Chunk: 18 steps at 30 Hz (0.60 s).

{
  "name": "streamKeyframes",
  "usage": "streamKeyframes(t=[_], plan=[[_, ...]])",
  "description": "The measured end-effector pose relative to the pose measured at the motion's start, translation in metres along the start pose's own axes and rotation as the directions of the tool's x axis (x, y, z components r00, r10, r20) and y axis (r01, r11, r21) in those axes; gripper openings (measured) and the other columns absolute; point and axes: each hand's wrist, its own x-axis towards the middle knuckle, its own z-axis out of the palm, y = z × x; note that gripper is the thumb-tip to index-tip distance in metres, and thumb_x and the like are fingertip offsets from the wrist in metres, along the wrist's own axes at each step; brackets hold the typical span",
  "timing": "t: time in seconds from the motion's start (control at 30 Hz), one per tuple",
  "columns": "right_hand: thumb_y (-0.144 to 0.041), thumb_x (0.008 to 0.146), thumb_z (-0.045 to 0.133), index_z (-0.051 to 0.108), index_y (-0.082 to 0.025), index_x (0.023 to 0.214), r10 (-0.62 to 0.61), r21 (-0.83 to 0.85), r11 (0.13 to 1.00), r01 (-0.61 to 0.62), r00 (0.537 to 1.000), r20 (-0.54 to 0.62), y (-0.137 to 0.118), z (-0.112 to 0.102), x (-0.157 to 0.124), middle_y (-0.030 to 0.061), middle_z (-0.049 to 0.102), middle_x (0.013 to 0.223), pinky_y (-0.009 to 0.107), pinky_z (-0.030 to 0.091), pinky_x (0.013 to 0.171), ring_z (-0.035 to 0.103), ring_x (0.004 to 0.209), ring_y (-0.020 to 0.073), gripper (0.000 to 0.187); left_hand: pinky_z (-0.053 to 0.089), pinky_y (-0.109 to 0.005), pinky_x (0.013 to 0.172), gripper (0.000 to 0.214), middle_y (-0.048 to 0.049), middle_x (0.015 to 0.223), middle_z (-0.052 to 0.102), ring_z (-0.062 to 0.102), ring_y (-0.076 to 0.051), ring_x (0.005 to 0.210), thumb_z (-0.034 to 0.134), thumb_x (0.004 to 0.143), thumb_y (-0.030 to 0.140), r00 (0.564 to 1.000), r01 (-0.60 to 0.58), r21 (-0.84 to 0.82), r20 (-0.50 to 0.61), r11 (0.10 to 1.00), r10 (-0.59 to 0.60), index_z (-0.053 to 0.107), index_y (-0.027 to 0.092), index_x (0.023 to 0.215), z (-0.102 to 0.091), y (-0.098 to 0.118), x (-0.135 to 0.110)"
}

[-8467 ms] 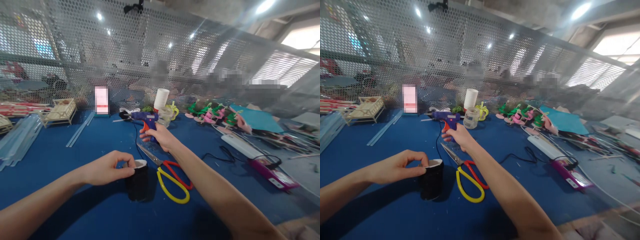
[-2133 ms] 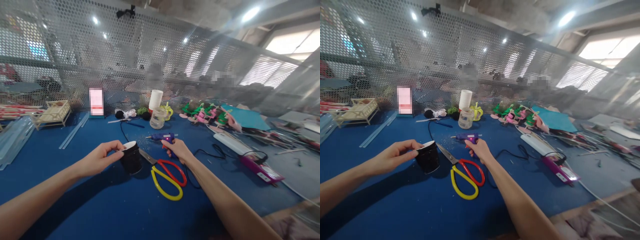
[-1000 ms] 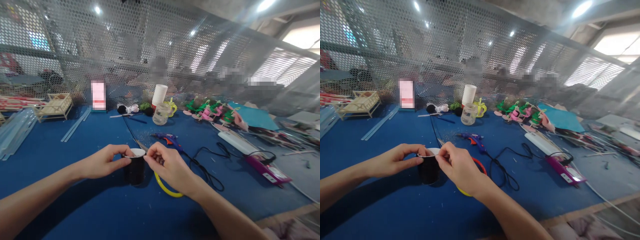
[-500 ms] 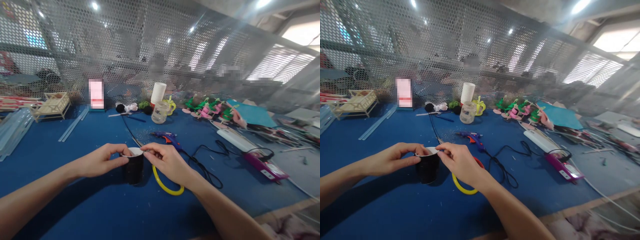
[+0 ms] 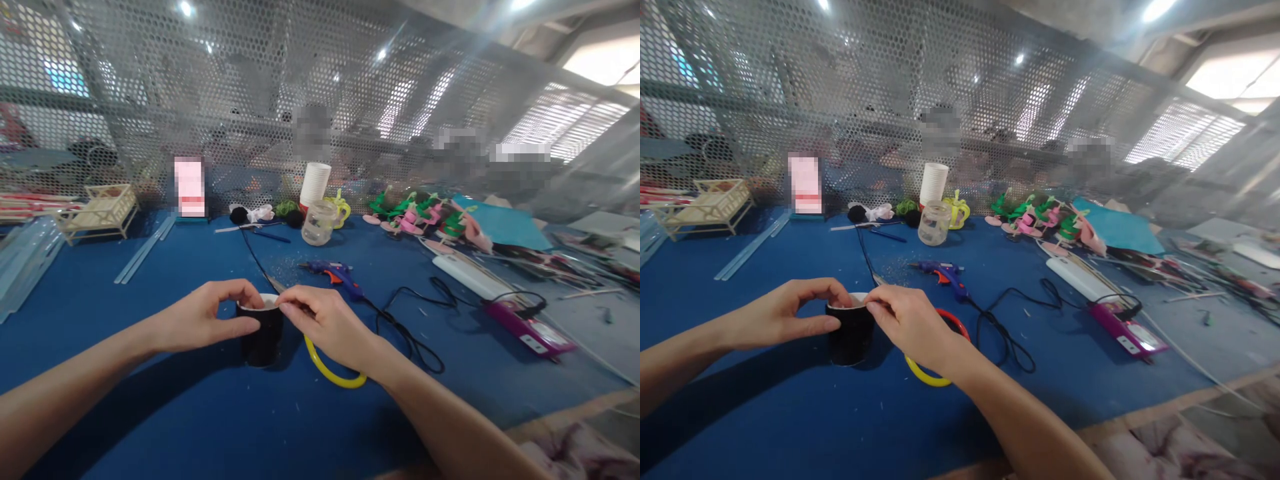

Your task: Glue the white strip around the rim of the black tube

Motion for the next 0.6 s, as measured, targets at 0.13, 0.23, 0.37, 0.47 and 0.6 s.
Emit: streamKeyframes(t=[0.13,0.23,0.37,0.47,0.6], plan=[[-0.012,0.081,0.045,0.060,-0.016,0.080,-0.028,-0.022,0.999,0.028,1.000,-0.001,-0.008,0.002,0.000,0.0026,0.065,0.077,0.023,0.041,0.063,0.057,0.068,0.0124,0.015,0.043,-0.025,0.070,0.016,-0.0014,0.080,0.062,0.055,-0.015,0.075,0.053,0.075,0.029,0.999,0.003,0.034,-0.035,0.999,-0.002,0.057,0.016,0.083,0.006,0.004,0.000],[-0.011,0.081,0.045,0.060,-0.016,0.080,-0.021,-0.025,0.999,0.021,1.000,-0.001,-0.011,0.003,-0.002,0.0028,0.065,0.078,0.022,0.041,0.063,0.057,0.069,0.0125,0.016,0.042,-0.025,0.069,0.013,-0.0013,0.076,0.061,0.055,-0.015,0.073,0.051,0.077,0.026,0.999,0.000,0.018,-0.034,1.000,0.001,0.057,0.015,0.078,0.010,0.005,0.001],[-0.015,0.082,0.044,0.060,-0.016,0.083,0.011,0.003,1.000,-0.011,1.000,-0.025,-0.010,0.002,-0.005,0.0007,0.061,0.069,0.021,0.039,0.056,0.054,0.061,0.0106,0.016,0.042,-0.025,0.070,0.013,-0.0019,0.078,0.061,0.055,-0.015,0.074,0.050,0.077,0.025,0.999,0.010,-0.031,-0.033,0.999,-0.011,0.057,0.014,0.077,0.011,0.005,0.000],[-0.016,0.083,0.044,0.059,-0.017,0.085,0.027,0.034,0.999,-0.025,0.999,-0.043,-0.008,0.001,-0.006,0.0001,0.061,0.070,0.020,0.038,0.054,0.054,0.060,0.0100,0.016,0.042,-0.024,0.068,0.012,-0.0008,0.076,0.061,0.055,-0.014,0.072,0.049,0.078,0.024,0.999,-0.009,-0.095,-0.035,0.995,0.006,0.056,0.014,0.075,0.012,0.005,0.000],[-0.016,0.082,0.044,0.060,-0.017,0.083,0.040,0.031,0.999,-0.040,0.999,-0.032,-0.009,0.001,-0.007,-0.0003,0.061,0.068,0.020,0.038,0.054,0.053,0.059,0.0099,0.015,0.043,-0.025,0.070,0.013,-0.0014,0.076,0.060,0.054,-0.014,0.073,0.049,0.078,0.025,0.999,-0.021,-0.171,-0.033,0.985,0.015,0.056,0.014,0.076,0.015,0.002,0.000]])
